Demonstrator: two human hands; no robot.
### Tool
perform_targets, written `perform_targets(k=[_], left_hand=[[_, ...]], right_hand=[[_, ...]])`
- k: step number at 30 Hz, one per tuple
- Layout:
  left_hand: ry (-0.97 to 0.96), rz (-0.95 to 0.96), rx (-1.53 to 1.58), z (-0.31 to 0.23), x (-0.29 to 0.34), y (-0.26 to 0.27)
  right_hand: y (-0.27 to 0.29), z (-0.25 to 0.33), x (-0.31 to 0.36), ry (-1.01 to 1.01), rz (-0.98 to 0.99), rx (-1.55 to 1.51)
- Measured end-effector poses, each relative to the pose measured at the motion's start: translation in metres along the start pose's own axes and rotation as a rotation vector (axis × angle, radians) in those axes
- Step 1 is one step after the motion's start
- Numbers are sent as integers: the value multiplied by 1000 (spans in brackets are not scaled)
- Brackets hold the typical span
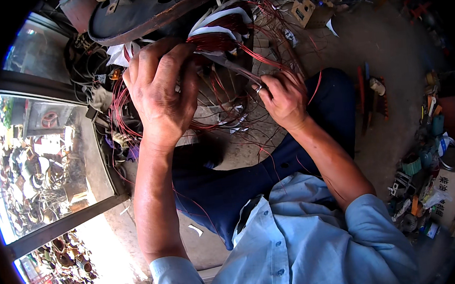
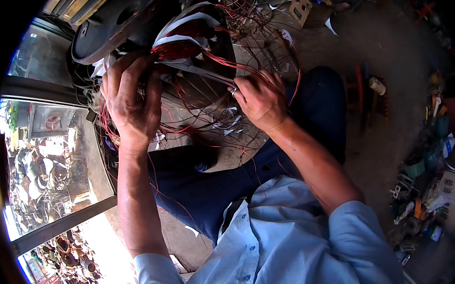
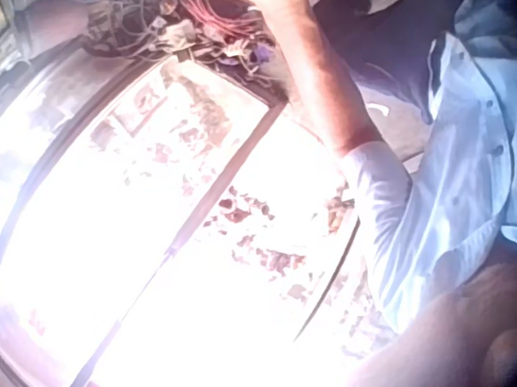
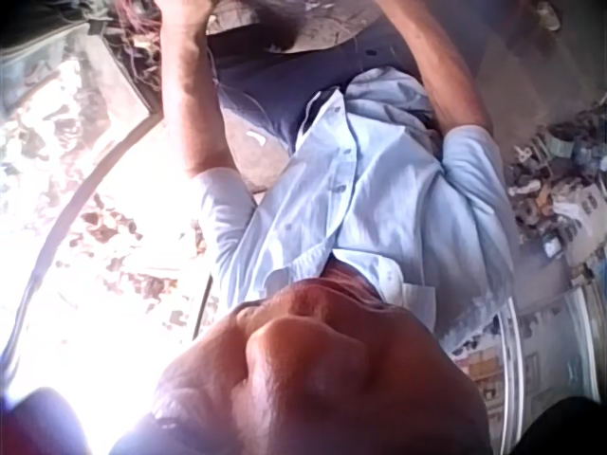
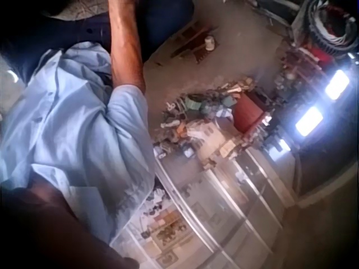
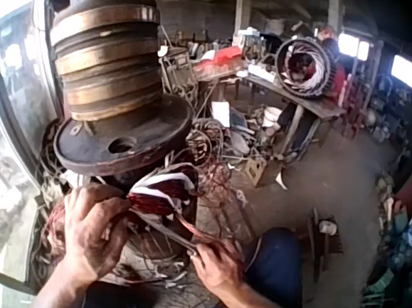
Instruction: The person is winding copper wires into the slots of a motor stator and trimming the excess wire with scissors. They use a flat metal tool to push the wires and insulation paper into place.
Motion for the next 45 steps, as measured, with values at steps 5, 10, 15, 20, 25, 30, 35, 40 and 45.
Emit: perform_targets(k=[5,10,15,20,25,30,35,40,45], left_hand=[[14,44,-36,-4,-2,5],[43,67,-16,-6,-3,7],[64,87,-7,-8,-4,7],[128,69,126,-7,-1,8],[103,-107,-32,-13,18,7],[86,-8,-191,-26,48,16],[159,-10,-161,-30,68,11],[199,-44,-152,-9,74,16],[146,-125,-71,13,72,6]], right_hand=[[1,6,-3,-11,9,-2],[5,4,-3,4,13,-53],[1,-2,5,37,60,-181],[4,9,9,1,35,-338],[13,27,29,-42,29,-480],[29,66,48,-112,34,-688],[27,108,54,-170,192,-852],[-7,128,53,-320,261,-828],[-52,106,68,-409,263,-606]])
Point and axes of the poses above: each hand's wrist, its own x-axis away from the middle knuckle, its own y-axis out of the back of the hand, z = x × y, the point moved 1 cm from there along -x, towards the middle knuckle, and after that the axes turned 9 degrees about -x, right-handed, at the moved point
